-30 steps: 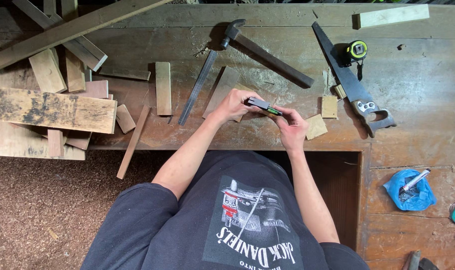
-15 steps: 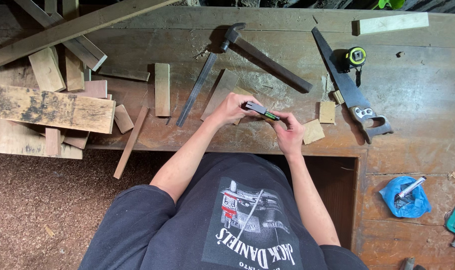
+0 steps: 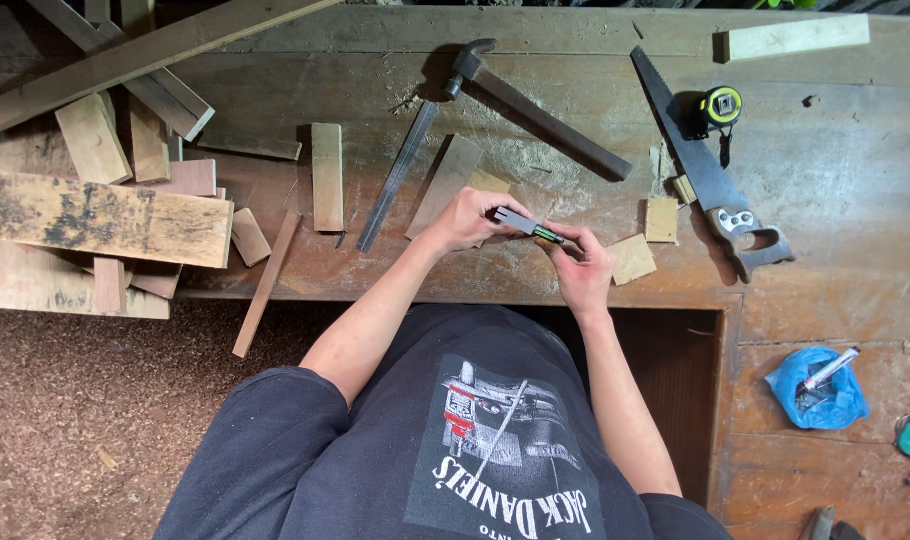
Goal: The person measures a small wooden plank with a metal ruler, then uses a hand saw to cut the plank. The person also uses a small level to check the plank's flatness. The cut piece is placed aside.
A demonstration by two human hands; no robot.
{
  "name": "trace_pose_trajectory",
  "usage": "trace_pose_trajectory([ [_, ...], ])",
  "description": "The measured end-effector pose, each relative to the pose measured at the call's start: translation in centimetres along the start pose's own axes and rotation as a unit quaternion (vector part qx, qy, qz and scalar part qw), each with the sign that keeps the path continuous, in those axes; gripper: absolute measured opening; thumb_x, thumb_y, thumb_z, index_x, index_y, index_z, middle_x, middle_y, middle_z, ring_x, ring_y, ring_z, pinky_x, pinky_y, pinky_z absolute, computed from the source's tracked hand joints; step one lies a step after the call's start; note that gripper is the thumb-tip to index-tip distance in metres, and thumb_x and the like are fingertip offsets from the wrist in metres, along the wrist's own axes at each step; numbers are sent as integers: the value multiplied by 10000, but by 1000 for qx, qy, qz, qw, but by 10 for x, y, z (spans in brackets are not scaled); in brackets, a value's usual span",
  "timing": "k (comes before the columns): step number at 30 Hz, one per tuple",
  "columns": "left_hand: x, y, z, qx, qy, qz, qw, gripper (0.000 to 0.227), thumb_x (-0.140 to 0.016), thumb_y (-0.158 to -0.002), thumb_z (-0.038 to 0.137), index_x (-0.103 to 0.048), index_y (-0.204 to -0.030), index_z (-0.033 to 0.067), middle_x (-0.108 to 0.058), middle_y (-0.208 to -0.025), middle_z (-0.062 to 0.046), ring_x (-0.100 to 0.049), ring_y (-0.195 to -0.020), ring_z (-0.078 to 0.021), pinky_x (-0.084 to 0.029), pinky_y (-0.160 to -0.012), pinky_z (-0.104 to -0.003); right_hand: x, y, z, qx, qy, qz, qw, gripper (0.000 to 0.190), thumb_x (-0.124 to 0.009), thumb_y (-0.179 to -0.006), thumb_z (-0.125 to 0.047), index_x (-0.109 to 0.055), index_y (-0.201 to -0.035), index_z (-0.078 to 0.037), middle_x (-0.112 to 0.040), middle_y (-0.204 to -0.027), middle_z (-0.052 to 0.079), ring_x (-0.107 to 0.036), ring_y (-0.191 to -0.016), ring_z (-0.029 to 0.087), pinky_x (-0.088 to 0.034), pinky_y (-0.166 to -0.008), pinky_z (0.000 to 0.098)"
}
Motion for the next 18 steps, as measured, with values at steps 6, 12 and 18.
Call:
trace_pose_trajectory([
  [6,4,-3,0,-3,22,-4,1000,262,-835,-831,91,-794,-1086,132,-809,-960,-16,-733,-843,-78,-568,-748,-250,-3,-1,3,-4,-17,14,1000,208,-711,-945,80,-689,-1150,59,-760,-1141,146,-727,-1030,145,-599,-907,282],
  [12,4,-12,-6,22,50,-28,998,265,-824,-830,91,-798,-1090,135,-814,-947,2,-732,-846,-72,-580,-763,-247,-3,-3,8,-32,-42,24,998,215,-696,-954,94,-681,-1162,39,-749,-1145,125,-717,-1047,140,-592,-934,277],
  [18,4,-12,-10,12,36,-34,999,277,-825,-818,65,-797,-1082,139,-804,-926,12,-726,-827,-59,-576,-745,-244,-6,0,13,-42,-87,29,995,220,-678,-938,100,-666,-1150,43,-739,-1162,126,-712,-1089,146,-592,-971,287],
])
Point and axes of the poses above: each hand's wrist, its own y-axis away from the middle knuckle, its own x-axis out of the back of the hand, z = x × y, the point moved 9 cm from there along -y, towards the middle knuckle
